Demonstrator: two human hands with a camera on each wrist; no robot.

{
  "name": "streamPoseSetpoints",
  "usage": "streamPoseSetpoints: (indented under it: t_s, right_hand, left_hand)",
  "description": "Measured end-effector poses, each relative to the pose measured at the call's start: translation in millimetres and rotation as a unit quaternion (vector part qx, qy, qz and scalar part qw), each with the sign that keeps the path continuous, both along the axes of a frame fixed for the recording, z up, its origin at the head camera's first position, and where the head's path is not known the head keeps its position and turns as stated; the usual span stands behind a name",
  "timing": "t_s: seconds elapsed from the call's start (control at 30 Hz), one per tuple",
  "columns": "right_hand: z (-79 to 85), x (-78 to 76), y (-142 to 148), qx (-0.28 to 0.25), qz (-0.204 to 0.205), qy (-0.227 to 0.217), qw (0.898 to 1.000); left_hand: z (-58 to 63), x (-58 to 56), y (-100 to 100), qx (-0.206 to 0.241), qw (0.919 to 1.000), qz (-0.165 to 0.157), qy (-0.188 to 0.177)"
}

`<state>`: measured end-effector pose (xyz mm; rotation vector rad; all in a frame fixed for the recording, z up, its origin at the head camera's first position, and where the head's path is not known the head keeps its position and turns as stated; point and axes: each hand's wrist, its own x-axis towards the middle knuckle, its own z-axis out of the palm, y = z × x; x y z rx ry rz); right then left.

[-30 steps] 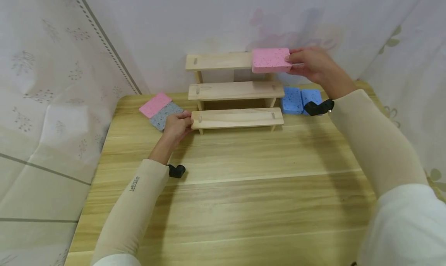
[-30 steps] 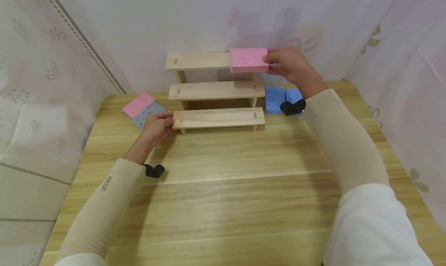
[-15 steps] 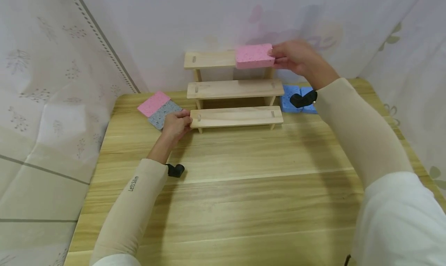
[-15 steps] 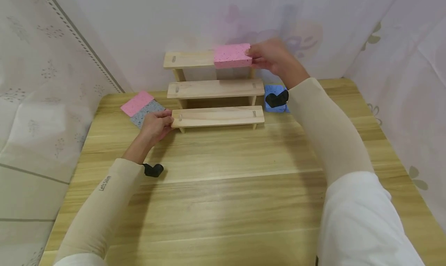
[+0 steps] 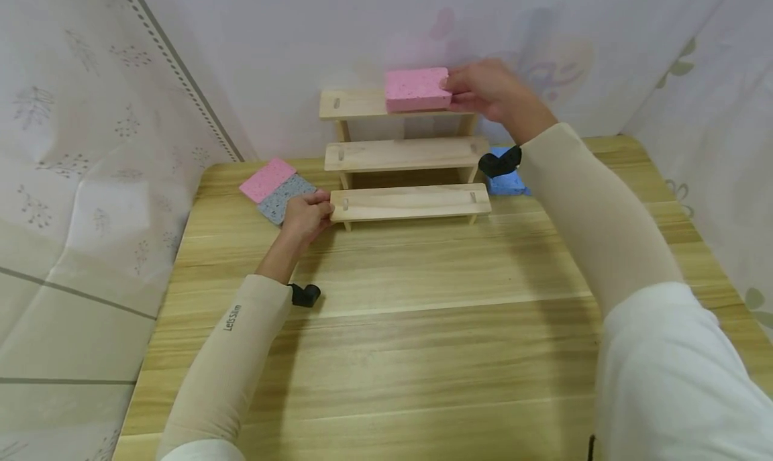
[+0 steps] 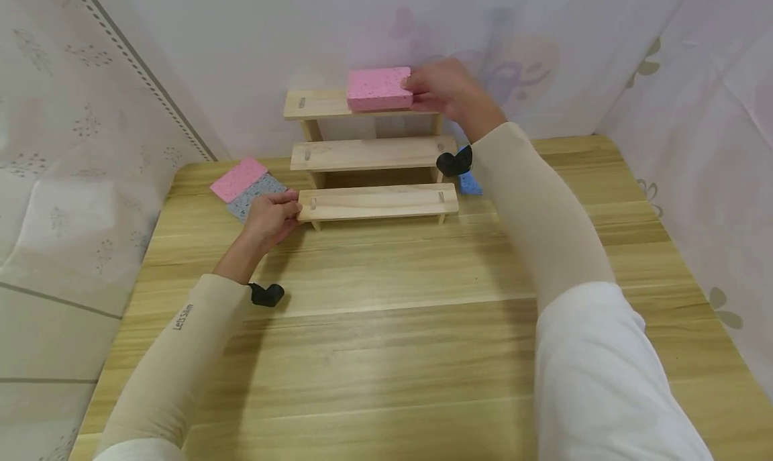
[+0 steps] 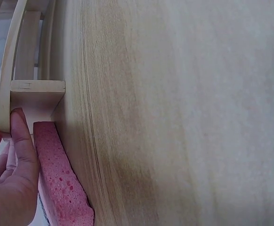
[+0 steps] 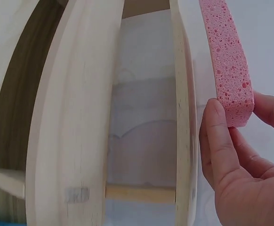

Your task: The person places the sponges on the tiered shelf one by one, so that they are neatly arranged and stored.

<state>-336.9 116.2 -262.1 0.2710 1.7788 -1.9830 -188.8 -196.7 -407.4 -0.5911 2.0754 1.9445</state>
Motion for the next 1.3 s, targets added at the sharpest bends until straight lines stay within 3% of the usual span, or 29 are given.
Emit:
streamPoseSetpoints:
  t_s: [0.27, 0.8, 1.3]
  right_hand:
    - [-4.3, -4.9, -20.6, 0.034, 0.019, 0.005, 0.999]
    - [-1.8, -10.0, -65.7, 0.052, 0.014, -0.005, 0.999]
    - [1.6, -12.8, -80.1, 0.072, -0.009, -0.018, 0.997]
  left_hand:
    - [0.3, 0.6, -0.1, -0.007, 0.9999, -0.006, -0.005]
    - [0.5, 4.3, -2.9, -0.022, 0.9996, -0.019, 0.006]
    - [-0.4, 3.7, -1.8, -0.027, 0.9995, -0.010, 0.009]
